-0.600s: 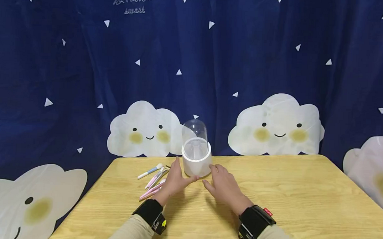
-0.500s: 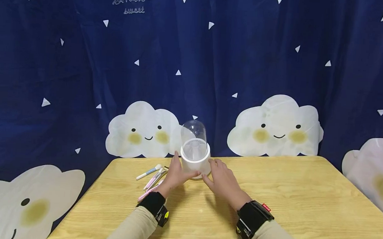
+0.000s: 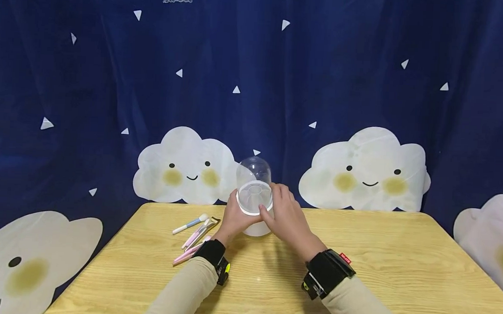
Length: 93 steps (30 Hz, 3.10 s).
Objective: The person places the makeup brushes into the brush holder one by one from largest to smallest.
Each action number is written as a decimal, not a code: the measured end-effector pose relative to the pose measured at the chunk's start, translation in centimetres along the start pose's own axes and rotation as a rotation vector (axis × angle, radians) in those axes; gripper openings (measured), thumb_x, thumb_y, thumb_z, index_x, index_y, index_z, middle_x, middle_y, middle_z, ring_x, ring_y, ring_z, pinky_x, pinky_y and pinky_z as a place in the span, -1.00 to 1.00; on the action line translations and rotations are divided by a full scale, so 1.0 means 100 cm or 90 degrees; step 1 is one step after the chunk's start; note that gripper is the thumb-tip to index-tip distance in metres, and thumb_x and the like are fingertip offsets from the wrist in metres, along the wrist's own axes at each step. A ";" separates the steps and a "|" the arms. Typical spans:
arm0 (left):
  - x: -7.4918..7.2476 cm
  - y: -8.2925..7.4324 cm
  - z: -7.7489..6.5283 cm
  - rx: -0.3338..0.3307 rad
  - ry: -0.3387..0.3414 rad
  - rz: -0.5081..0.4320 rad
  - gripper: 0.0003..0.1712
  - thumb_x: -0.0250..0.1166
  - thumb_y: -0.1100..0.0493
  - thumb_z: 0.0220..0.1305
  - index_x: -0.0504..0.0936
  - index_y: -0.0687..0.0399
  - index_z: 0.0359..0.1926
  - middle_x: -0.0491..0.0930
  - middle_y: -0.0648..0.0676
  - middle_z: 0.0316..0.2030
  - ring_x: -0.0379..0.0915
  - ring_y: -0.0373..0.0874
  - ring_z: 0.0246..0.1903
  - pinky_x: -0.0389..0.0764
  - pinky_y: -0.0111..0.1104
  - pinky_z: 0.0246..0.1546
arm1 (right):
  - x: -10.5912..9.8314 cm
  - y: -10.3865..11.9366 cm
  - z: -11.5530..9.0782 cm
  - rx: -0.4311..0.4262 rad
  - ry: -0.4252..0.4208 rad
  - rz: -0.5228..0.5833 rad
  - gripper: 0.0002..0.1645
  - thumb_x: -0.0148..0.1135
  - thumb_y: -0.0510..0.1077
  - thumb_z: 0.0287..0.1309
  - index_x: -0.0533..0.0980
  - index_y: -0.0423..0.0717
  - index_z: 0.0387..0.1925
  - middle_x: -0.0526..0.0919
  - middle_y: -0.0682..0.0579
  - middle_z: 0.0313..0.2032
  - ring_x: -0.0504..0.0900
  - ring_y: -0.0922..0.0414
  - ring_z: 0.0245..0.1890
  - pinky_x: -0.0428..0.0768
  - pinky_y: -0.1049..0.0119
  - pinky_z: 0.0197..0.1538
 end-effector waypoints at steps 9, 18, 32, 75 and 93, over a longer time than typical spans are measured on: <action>-0.010 -0.013 -0.014 -0.008 0.037 0.034 0.42 0.72 -0.27 -0.37 0.14 0.20 0.41 0.35 0.17 0.21 0.40 0.01 0.11 0.53 -0.18 0.11 | -0.004 0.003 0.025 0.009 -0.026 0.060 0.20 0.48 0.12 0.11 0.01 -0.22 0.55 0.13 -0.44 0.41 0.29 -0.37 0.36 0.47 -0.32 0.21; -0.013 -0.012 -0.026 -0.031 0.087 0.026 0.44 0.71 -0.30 -0.35 0.07 0.07 0.46 0.28 0.11 0.26 0.37 -0.05 0.14 0.50 -0.21 0.16 | 0.000 0.018 0.052 0.035 0.033 0.066 0.19 0.53 0.23 0.02 0.12 0.03 0.56 0.06 -0.38 0.49 0.24 -0.44 0.38 0.48 -0.38 0.17; -0.013 -0.016 -0.027 -0.043 0.095 0.022 0.47 0.70 -0.32 -0.34 0.01 -0.02 0.48 0.27 0.04 0.27 0.36 -0.09 0.15 0.49 -0.21 0.17 | -0.002 0.020 0.062 0.053 -0.003 0.021 0.06 0.58 0.17 -0.03 0.29 0.07 0.46 0.24 -0.30 0.41 0.38 -0.35 0.26 0.63 -0.28 -0.01; -0.013 -0.018 -0.031 -0.030 0.051 -0.007 0.40 0.77 -0.17 -0.44 0.13 0.11 0.38 0.35 0.14 0.23 0.39 0.00 0.18 0.46 -0.19 0.23 | -0.025 -0.116 -0.031 0.144 -0.063 -0.029 -0.03 0.57 0.02 0.00 0.31 -0.17 0.37 0.23 -0.50 0.27 0.35 -0.54 0.07 0.50 -0.44 -0.18; -0.012 -0.014 -0.029 -0.022 0.048 -0.002 0.40 0.76 -0.20 -0.42 0.12 0.10 0.39 0.34 0.11 0.22 0.37 -0.03 0.17 0.47 -0.19 0.21 | -0.019 -0.081 -0.017 0.127 -0.158 -0.015 0.10 0.56 0.02 -0.08 0.23 -0.36 0.39 0.17 -0.55 0.36 -0.01 -0.52 0.44 -0.03 -0.46 0.40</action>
Point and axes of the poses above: each hand's wrist, its own z-axis towards the middle knuckle, its own x-axis out of the palm, y = z × x, the point moved 2 cm from there along z, towards the middle knuckle
